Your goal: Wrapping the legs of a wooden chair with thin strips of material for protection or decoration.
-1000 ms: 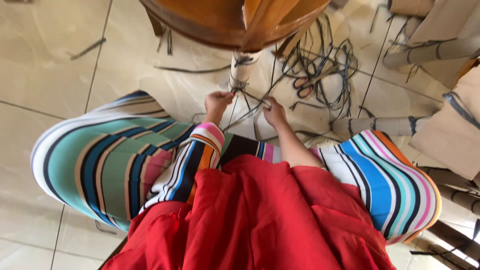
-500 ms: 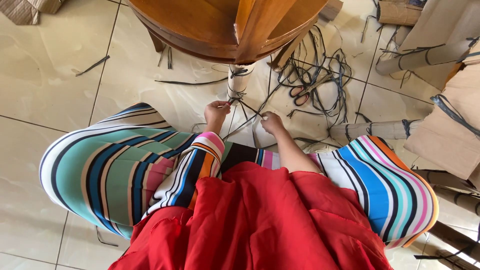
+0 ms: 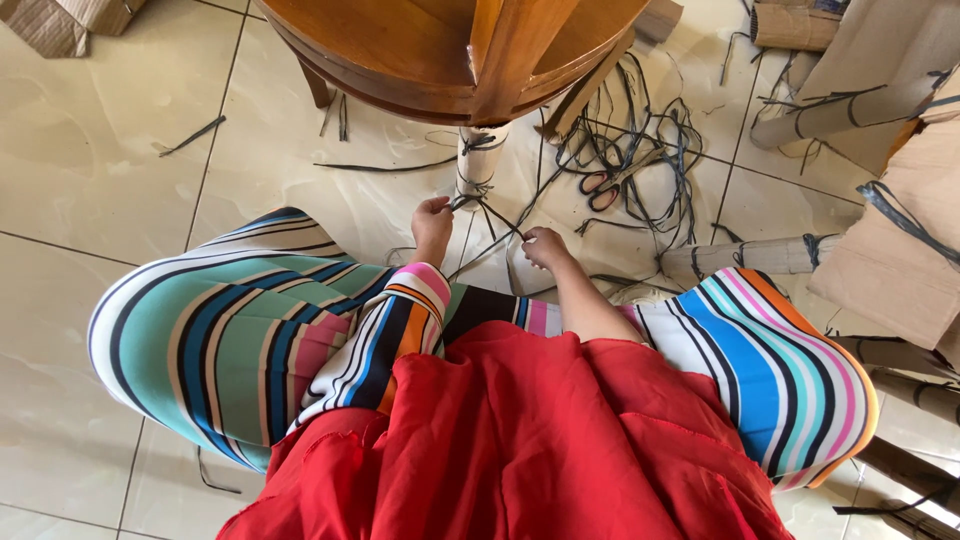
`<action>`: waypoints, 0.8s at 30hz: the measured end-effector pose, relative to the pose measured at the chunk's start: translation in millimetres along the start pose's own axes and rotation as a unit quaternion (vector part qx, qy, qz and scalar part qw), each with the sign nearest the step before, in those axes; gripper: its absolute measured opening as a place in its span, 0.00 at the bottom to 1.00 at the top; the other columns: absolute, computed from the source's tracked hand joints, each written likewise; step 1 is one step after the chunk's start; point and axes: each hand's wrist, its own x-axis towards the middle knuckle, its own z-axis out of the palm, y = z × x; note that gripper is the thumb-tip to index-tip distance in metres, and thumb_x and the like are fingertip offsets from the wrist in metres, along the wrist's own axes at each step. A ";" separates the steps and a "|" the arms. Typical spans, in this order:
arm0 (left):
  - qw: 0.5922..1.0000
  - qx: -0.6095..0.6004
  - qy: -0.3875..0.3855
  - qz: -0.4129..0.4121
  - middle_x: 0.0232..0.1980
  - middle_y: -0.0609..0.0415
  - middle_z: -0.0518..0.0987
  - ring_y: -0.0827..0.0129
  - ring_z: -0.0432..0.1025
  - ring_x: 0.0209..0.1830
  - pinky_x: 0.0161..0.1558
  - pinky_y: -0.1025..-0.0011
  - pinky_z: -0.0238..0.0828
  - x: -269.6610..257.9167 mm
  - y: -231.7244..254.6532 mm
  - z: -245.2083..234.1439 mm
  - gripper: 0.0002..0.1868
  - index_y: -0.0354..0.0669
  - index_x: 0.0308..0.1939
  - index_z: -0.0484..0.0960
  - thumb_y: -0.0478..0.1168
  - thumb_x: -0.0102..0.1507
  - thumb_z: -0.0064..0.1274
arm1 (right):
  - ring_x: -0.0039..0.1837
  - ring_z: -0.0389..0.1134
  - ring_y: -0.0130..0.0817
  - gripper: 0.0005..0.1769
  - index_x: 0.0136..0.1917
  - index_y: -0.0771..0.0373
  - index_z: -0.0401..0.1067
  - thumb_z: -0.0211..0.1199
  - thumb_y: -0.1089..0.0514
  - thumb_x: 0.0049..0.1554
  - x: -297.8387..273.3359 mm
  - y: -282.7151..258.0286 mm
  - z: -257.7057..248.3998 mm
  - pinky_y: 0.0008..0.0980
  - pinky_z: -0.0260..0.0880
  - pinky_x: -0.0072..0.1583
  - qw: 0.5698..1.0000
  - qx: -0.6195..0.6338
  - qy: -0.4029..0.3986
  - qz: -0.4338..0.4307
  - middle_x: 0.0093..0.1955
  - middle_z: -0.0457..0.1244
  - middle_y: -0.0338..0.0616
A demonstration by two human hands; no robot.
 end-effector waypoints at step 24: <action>0.999 -0.037 -0.002 0.004 0.40 0.55 0.87 0.66 0.81 0.44 0.49 0.70 0.75 6.3 -1.5 9.8 0.19 0.52 0.48 0.88 0.32 0.55 0.55 | 0.29 0.72 0.38 0.20 0.58 0.64 0.78 0.59 0.61 0.53 24.0 -22.0 -2.9 0.30 0.73 0.28 0.998 -0.041 -0.023 -0.045 0.33 0.69 0.51</action>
